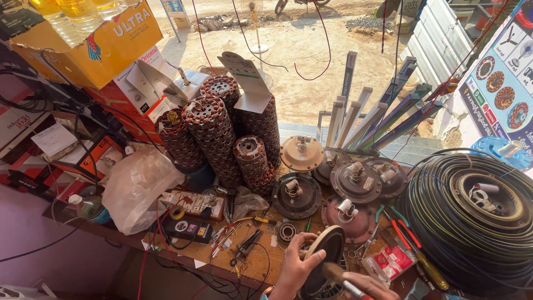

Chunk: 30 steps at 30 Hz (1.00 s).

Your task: The person holds a circular metal component and repeatedly rubs its edge with a small abrasive tool. They rotate the component in their hands to access different sections while working at a cluttered workbench filled with motor parts and tools.

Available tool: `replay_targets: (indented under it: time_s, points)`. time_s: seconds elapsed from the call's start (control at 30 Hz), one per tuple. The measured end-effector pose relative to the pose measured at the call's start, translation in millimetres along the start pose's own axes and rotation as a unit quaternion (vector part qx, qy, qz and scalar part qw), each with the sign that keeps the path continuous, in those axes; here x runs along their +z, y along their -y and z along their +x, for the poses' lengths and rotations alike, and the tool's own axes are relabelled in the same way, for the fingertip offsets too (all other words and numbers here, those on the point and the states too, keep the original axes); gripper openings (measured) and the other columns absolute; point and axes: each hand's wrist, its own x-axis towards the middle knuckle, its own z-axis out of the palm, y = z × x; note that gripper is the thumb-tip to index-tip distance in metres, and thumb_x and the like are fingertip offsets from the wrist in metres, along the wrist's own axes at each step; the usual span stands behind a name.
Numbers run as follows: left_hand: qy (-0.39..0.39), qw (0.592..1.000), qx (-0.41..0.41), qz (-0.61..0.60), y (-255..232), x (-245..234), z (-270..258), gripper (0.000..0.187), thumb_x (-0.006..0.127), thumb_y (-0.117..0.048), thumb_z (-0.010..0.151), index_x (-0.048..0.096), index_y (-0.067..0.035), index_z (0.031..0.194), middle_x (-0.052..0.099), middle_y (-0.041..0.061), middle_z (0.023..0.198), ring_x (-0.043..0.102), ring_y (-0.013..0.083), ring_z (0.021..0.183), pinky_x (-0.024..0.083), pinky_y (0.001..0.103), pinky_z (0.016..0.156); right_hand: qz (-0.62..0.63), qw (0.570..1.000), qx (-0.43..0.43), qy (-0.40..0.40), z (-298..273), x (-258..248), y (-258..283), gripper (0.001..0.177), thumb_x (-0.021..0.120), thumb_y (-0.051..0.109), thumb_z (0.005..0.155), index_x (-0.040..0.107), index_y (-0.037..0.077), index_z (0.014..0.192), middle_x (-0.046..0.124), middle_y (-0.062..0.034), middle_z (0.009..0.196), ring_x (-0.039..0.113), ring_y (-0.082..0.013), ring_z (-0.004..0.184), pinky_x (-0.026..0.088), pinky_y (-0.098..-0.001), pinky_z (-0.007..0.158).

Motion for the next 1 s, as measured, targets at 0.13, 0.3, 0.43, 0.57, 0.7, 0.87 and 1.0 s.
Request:
replay_targets:
  time_s: [0.13,0.3,0.43,0.57,0.7,0.87,1.0]
  points:
    - [0.014,1.0,0.016,-0.009,-0.8,-3.9,3.4,0.052,0.078,-0.033,0.081,0.065,-0.005,0.122,0.068,0.006,0.113,0.072,0.0151,0.093,0.058,0.029,0.081,-0.02,0.982,-0.165,0.09,29.4,14.1,69.1,0.033,0.068,0.021,0.091,0.077,0.007,0.119,0.079,-0.0096,0.118,0.074,-0.0241,0.114,0.054,-0.0389,0.097]
    - [0.037,0.999,-0.025,-0.008,1.5,-3.9,1.1,0.053,0.078,-0.036,0.08,0.067,-0.006,0.123,0.068,0.005,0.111,0.071,0.0128,0.09,0.059,0.028,0.079,-0.103,0.948,-0.283,-0.107,69.7,-9.8,94.2,0.038,0.065,0.027,0.088,0.074,0.004,0.117,0.076,-0.0067,0.112,0.073,-0.024,0.105,0.059,-0.0359,0.088]
    - [0.012,0.999,-0.017,-0.026,-0.7,-4.0,7.0,0.055,0.082,-0.04,0.082,0.069,-0.003,0.12,0.071,0.006,0.108,0.069,0.0116,0.084,0.057,0.025,0.073,-0.177,0.972,-0.103,-0.118,65.8,-12.3,50.0,0.036,0.065,0.029,0.09,0.075,0.005,0.115,0.078,-0.0054,0.107,0.074,-0.0222,0.098,0.06,-0.0347,0.081]
    - [-0.064,0.998,-0.005,-0.017,2.5,-3.9,14.2,0.053,0.082,-0.041,0.08,0.069,-0.003,0.116,0.072,0.005,0.103,0.07,0.0128,0.078,0.057,0.026,0.067,-0.031,0.991,-0.06,0.116,36.3,13.8,11.3,0.036,0.063,0.029,0.093,0.075,0.004,0.117,0.079,-0.008,0.11,0.075,-0.0226,0.103,0.06,-0.0358,0.087]
    - [-0.06,0.998,0.015,-0.032,4.0,-7.0,17.1,0.052,0.08,-0.04,0.081,0.068,-0.004,0.117,0.07,0.007,0.106,0.074,0.0145,0.082,0.061,0.027,0.07,-0.016,0.983,-0.178,0.034,39.8,52.2,14.2,0.036,0.062,0.028,0.095,0.075,0.004,0.119,0.08,-0.0105,0.112,0.077,-0.0229,0.107,0.06,-0.0369,0.092]
    - [-0.063,0.993,0.077,0.062,5.9,0.4,8.7,0.05,0.078,-0.04,0.085,0.068,-0.003,0.115,0.063,0.009,0.109,0.073,0.0157,0.088,0.062,0.028,0.07,-0.09,0.971,-0.126,-0.181,68.9,37.1,12.1,0.038,0.064,0.029,0.092,0.072,0.004,0.12,0.079,-0.0126,0.113,0.077,-0.0219,0.108,0.062,-0.0355,0.089]
    - [-0.069,0.995,0.068,0.011,-0.3,-3.4,13.1,0.046,0.076,-0.039,0.086,0.069,-0.002,0.113,0.069,0.01,0.107,0.073,0.0183,0.089,0.061,0.029,0.072,0.259,0.957,0.036,0.122,47.7,31.2,5.7,0.036,0.065,0.013,0.093,0.067,-0.002,0.126,0.074,-0.0151,0.131,0.07,-0.0272,0.121,0.058,-0.038,0.1]
